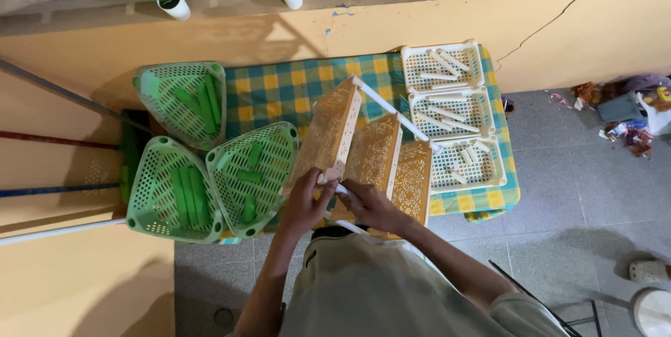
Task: The person takes apart a small tiered plastic storage rack on a table, separating its perforated shelves from the white tube frame, then fits the shelves back onto the frame and sets the reassembled rack upright on the table.
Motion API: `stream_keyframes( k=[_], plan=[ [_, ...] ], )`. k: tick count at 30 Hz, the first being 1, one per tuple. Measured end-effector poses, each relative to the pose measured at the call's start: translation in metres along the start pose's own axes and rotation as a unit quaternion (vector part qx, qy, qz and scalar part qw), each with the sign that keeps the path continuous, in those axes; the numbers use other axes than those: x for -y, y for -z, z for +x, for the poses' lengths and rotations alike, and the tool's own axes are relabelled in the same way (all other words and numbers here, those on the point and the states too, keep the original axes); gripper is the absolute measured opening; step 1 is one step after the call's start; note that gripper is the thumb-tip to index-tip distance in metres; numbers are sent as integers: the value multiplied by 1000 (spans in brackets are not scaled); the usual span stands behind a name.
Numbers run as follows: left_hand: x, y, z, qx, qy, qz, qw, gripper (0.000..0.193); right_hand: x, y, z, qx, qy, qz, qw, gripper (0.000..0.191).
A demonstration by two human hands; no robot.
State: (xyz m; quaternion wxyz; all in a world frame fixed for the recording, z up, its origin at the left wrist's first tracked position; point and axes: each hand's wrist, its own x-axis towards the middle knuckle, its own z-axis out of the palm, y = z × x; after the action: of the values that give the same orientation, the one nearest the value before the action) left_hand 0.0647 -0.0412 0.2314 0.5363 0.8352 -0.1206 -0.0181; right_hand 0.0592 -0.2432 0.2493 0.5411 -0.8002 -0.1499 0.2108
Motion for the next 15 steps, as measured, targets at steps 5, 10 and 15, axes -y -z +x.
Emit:
stream_keyframes(
  k=[5, 10, 15],
  plan=[
    [-5, -1, -5, -11, 17, 24, 1000, 31, 4, -13, 1, -53, -10, -10, 998, 29],
    [-12, -2, -5, 6, 14, 18, 1000, 31, 4, -15, 0, -84, -5, -14, 996, 27],
    [-18, -4, -1, 19, 6, 0, 1000, 33, 6, -14, 0, -112, -19, -19, 993, 28]
  ],
)
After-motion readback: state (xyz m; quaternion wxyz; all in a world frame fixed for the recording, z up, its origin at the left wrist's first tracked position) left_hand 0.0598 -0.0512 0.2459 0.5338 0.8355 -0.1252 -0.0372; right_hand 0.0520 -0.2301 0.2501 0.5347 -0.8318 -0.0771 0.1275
